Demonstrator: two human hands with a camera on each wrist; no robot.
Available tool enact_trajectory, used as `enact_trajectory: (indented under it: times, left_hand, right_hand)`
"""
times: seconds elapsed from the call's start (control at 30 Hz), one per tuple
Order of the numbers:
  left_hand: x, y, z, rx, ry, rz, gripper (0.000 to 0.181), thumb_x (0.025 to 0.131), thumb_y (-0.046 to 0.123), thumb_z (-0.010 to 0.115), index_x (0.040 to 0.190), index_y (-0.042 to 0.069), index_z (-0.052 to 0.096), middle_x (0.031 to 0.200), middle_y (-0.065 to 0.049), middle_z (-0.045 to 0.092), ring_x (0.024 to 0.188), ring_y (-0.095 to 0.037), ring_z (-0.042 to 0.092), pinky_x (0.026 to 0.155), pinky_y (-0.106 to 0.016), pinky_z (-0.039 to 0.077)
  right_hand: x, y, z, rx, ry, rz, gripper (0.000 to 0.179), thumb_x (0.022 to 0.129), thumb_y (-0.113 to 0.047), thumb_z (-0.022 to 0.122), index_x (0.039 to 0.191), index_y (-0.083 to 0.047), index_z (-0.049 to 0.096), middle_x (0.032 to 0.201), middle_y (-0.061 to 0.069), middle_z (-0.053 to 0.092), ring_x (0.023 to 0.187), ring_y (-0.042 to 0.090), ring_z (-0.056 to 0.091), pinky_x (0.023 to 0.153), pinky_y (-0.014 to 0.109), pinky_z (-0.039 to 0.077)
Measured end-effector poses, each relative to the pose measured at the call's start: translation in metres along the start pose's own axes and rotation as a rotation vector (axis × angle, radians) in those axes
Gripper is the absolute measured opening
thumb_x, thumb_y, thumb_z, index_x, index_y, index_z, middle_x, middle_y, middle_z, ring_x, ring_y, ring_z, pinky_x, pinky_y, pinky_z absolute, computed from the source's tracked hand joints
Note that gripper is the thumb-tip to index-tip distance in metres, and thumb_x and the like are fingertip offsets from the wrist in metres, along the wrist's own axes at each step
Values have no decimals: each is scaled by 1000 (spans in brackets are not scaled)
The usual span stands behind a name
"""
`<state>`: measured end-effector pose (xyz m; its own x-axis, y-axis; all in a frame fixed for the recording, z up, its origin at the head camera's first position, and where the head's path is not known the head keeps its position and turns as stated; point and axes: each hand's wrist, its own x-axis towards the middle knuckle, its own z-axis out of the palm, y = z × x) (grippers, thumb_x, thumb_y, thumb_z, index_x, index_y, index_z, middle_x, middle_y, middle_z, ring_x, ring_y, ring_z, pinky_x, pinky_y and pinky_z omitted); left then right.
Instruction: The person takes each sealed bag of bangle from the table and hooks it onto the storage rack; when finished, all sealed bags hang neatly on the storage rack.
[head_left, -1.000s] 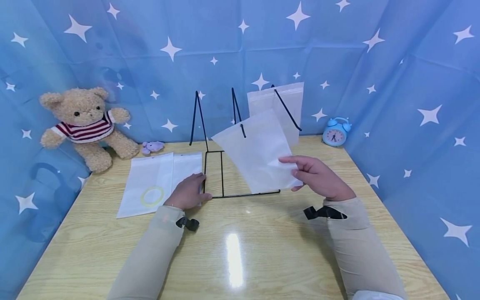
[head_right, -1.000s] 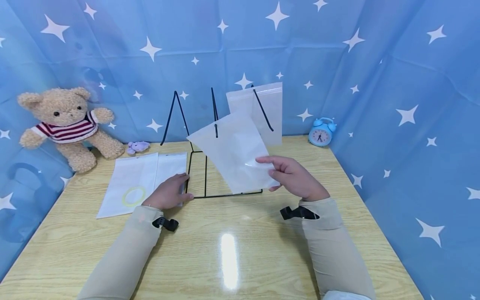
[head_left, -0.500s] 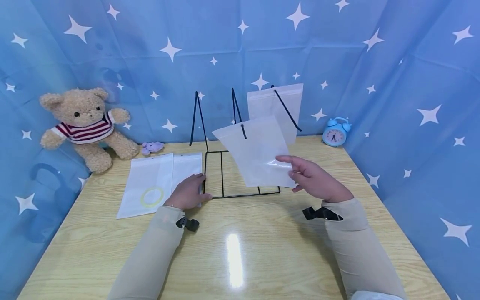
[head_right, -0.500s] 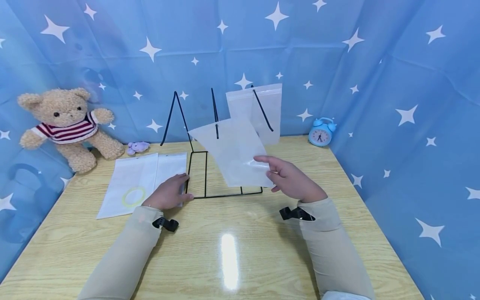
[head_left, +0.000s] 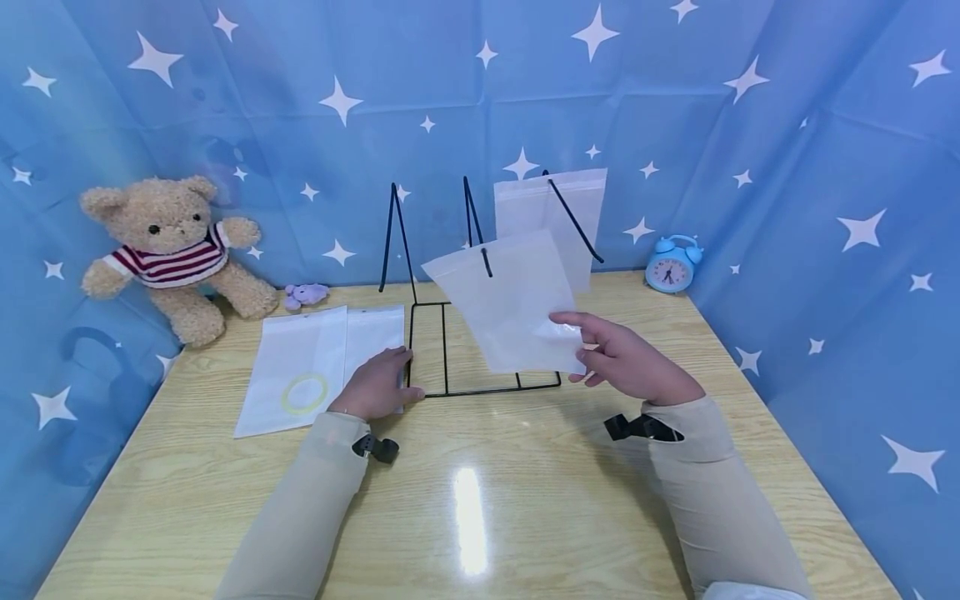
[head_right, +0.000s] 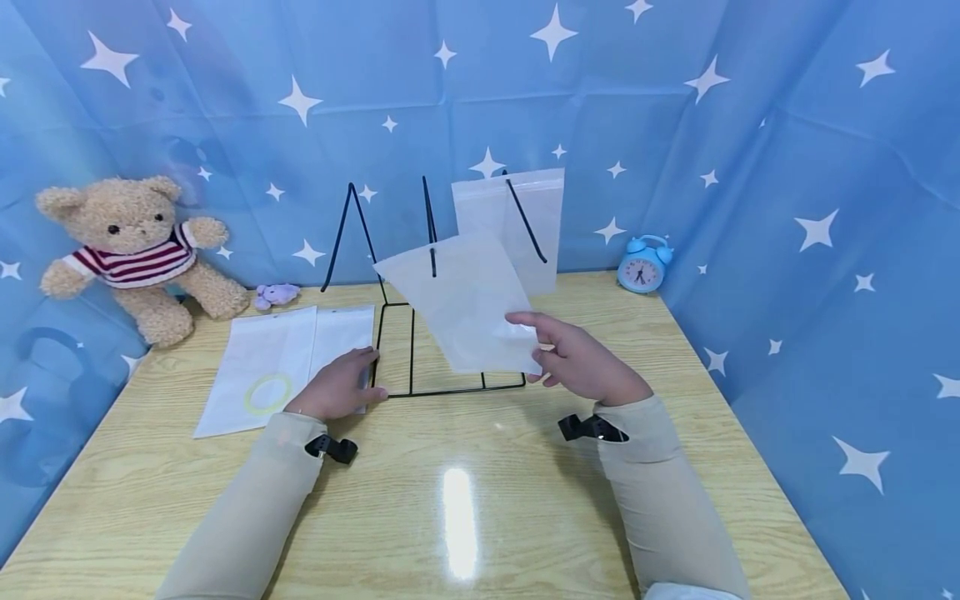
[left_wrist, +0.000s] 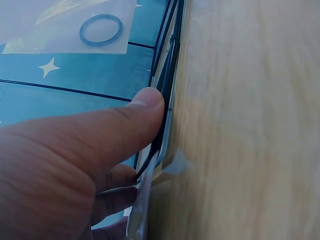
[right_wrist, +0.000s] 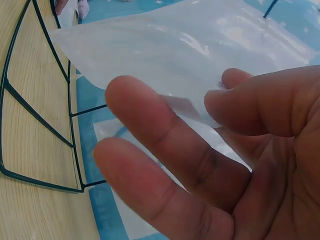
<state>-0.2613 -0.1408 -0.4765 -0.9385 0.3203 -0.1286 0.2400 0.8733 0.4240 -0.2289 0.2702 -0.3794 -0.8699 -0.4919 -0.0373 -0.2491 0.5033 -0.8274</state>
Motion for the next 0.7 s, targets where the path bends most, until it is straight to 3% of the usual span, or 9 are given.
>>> enact_trajectory:
  times: [0.4,0.57,0.63,0.7]
  left_hand:
    - [1,0,-1,-1,3,14,82,98,41,76,161,0,41,168,-21,36,156,-42,34,126,-56,33]
    - [0,0,-1,-4,-3,2,83,98,41,75,162,1,39,169,-20,35,157,-41,32,127,-56,31]
    - [0,0,-2,-1,-2,1,82,98,41,75,161,1,40,169,-20,35,157,-42,32,127,-56,31]
    - [-1,1,-2,0,-4,-2,83,98,41,75,161,1,40,169,-20,35,157,-41,32,127,-56,31]
  right_hand:
    - [3,-3,3,37,78,-26,64,109,1,46,164,-33,39,111,18,43,96,28,79,78,37,67]
    - [3,-3,4,92,86,-74,63,110,-1,46,165,-30,37,99,19,41,99,38,78,79,39,67]
    - [2,-3,4,109,94,-95,64,110,0,46,166,-31,36,115,20,47,101,42,77,80,39,67]
    - [2,-3,4,122,106,-114,67,109,1,47,166,-31,35,144,21,48,102,43,76,81,39,67]
